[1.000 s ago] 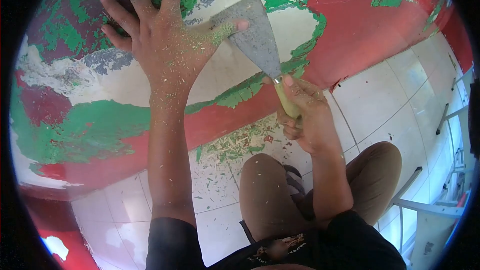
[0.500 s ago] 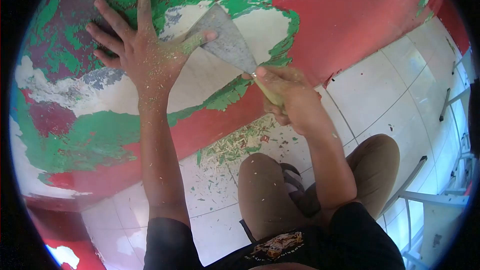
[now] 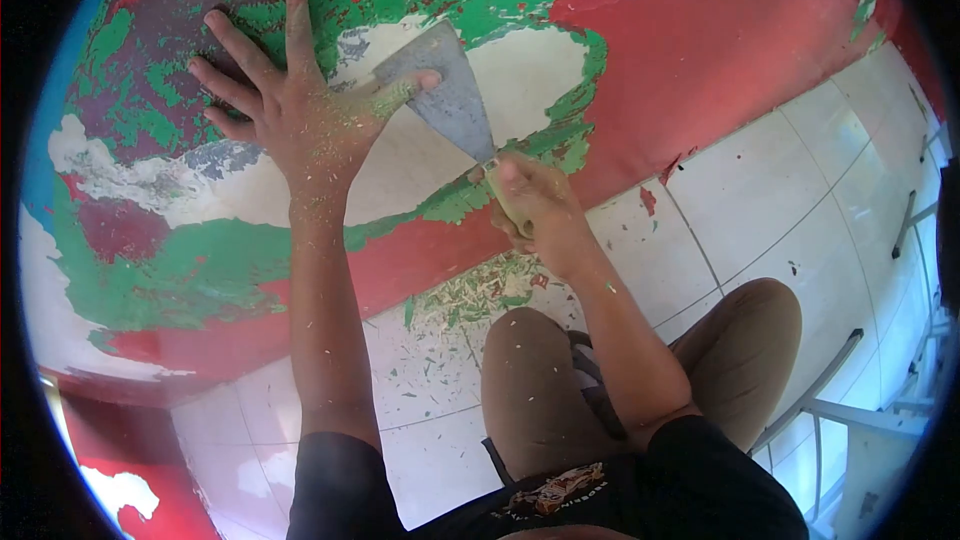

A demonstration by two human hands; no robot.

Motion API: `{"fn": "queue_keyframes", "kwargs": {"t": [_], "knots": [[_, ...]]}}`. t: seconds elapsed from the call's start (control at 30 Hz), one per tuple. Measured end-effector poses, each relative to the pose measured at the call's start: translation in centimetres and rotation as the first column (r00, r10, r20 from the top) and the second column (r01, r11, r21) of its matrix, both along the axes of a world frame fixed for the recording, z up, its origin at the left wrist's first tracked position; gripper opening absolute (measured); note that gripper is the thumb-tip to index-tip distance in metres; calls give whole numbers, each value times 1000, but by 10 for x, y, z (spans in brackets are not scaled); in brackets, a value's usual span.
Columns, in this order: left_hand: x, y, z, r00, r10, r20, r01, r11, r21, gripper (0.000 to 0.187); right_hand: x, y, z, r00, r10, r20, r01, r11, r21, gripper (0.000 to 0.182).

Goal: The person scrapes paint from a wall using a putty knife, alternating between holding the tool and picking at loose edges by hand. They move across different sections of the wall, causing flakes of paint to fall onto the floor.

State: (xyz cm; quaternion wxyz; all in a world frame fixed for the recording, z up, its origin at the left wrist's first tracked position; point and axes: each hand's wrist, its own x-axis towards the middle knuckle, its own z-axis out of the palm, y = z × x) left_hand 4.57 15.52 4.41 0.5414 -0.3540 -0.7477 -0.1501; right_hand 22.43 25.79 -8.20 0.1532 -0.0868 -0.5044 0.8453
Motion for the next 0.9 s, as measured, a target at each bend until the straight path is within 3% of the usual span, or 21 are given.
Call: {"fn": "queue_keyframes", "kwargs": {"t": [0.1,0.13,0.17,0.2,0.27,0.3,0.37,0.4,0.47,0.5,0.57,0.67,0.83,0.9], "knots": [[4,0,1,999,14,30,-14,1000,-24,140,0,-9,-8,989,-57,-137,50,997,-53,48],[4,0,2,999,19,29,-18,1000,-21,140,-5,-19,-10,924,-310,-223,359,905,230,46],[4,0,2,999,19,30,-18,1000,-21,139,-7,-25,-12,786,-495,-371,618,645,450,45],[5,0,1,999,19,32,-18,1000,-22,139,-8,-28,-13,790,-491,-368,613,646,454,45],[4,1,1,999,26,18,-26,999,-25,138,-9,-31,-14,788,-522,-326,586,476,656,43],[4,1,1,999,32,-1,-32,999,-30,136,-6,-32,-9,790,-521,-324,584,476,657,43],[5,0,1,1000,19,4,-19,999,-32,136,1,-34,5,885,-457,-89,415,688,595,40],[5,0,1,1000,6,8,-6,999,-34,135,-1,-35,1,886,-456,-87,413,688,596,40],[5,-1,1,1000,-2,9,2,1000,-25,134,-7,-36,-7,891,-434,-130,453,867,209,34],[5,-1,2,1000,-11,8,11,1000,-20,134,-5,-36,-1,892,-433,-131,451,867,212,34],[3,-1,2,1000,-18,16,18,1000,-12,134,7,-36,23,952,-304,20,305,949,-84,32],[1,-2,1,999,-18,27,19,1000,-7,132,16,-31,35,970,-234,66,241,959,-151,31],[1,1,-1,1000,-14,21,14,1000,1,131,9,-24,34,953,-278,117,289,952,-96,32],[-6,6,-5,953,286,-101,-283,958,35,126,6,-18,32,942,-314,117,321,946,-49,33]]}}
